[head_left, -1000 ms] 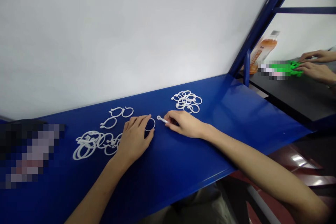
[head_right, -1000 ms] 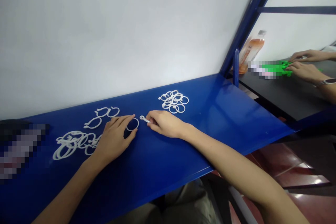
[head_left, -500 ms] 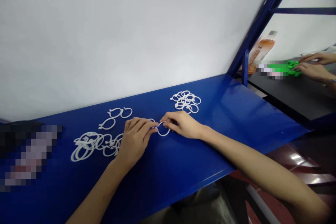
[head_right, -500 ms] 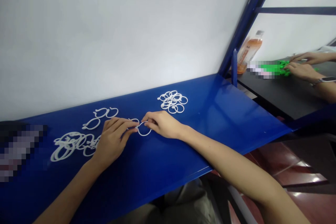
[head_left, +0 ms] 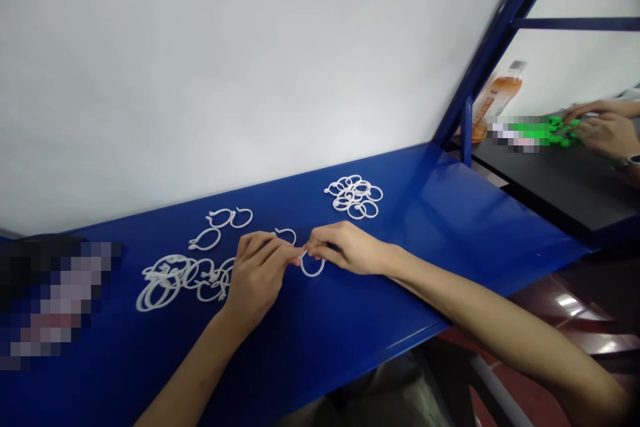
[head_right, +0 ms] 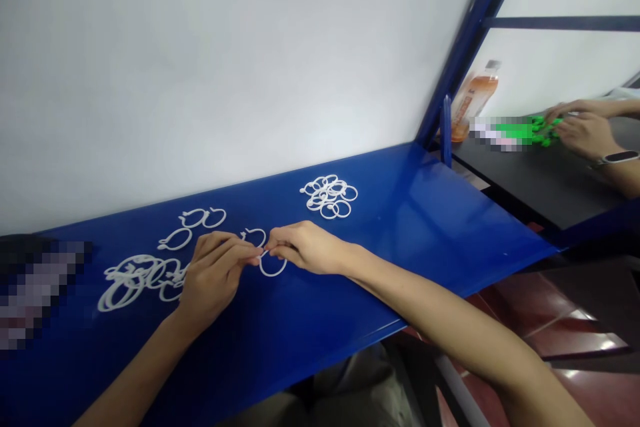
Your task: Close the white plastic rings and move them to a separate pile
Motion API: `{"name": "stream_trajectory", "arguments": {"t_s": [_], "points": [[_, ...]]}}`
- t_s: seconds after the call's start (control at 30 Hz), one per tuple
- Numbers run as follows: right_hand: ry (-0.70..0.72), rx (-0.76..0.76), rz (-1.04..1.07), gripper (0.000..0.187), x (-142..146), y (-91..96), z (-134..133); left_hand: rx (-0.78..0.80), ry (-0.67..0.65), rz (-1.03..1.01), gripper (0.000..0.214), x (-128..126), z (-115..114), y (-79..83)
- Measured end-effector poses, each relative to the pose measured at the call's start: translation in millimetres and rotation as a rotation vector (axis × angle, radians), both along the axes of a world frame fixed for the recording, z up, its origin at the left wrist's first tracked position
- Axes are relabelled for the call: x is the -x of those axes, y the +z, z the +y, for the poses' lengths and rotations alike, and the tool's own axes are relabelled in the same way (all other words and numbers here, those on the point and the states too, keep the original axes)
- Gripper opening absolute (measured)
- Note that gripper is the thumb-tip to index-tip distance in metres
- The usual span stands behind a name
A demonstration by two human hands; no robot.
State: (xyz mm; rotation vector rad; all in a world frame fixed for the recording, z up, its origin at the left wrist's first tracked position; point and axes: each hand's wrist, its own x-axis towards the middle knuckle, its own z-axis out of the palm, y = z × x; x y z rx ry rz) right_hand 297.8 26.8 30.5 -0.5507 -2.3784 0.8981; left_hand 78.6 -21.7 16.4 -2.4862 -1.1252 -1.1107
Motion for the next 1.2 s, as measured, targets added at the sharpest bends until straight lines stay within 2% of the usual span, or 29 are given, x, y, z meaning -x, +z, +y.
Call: {"name": "stream_trajectory", "arguments": {"t_s": [0.1,0.23,0.33,0.4,0.5,0.6,0.7,0.83,0.97,1.07,1.13,1.2], "points": [[-0.107,-0.137,-0.083,0.017,-5,-0.2,8,0.074,0.082,0.07,0.007,0,5,-4.3],[-0.449,-0.293,-0.308,0.021,-27,6.3,31,0.265,0.298,0.175,0.038,5,11,-11.6],[-0.698,-0.301,-0.428,0.022,-53,13.2,49,0.357,0.421,0.24,0.053,9,12,-14.9],[-0.756,-0.264,-0.478,0.018,-68,17.2,58,0.383,0.455,0.259,0.053,11,12,-14.8],[-0.766,-0.168,-0.534,0.012,-84,20.9,65,0.382,0.475,0.275,0.051,10,12,-12.0],[-0.798,-0.088,-0.567,0.007,-88,20.9,68,0.396,0.54,0.299,0.058,8,11,-9.0],[-0.826,-0.085,-0.591,0.007,-88,18.4,69,0.44,0.605,0.326,0.066,8,11,-7.7],[-0.866,-0.114,-0.617,0.007,-86,17.1,68,0.458,0.607,0.334,0.058,9,12,-8.8],[-0.89,-0.163,-0.596,0.005,-84,21.5,63,0.423,0.549,0.25,0.052,11,14,-12.2],[-0.907,-0.235,-0.502,0.001,-75,25.3,57,0.361,0.458,0.152,0.049,11,14,-14.2],[-0.85,-0.268,-0.369,0.006,-63,26.3,50,0.321,0.381,0.104,0.049,10,12,-14.4],[-0.689,-0.256,-0.221,0.011,-47,25.0,39,0.286,0.304,0.074,0.051,7,10,-13.6]]}}
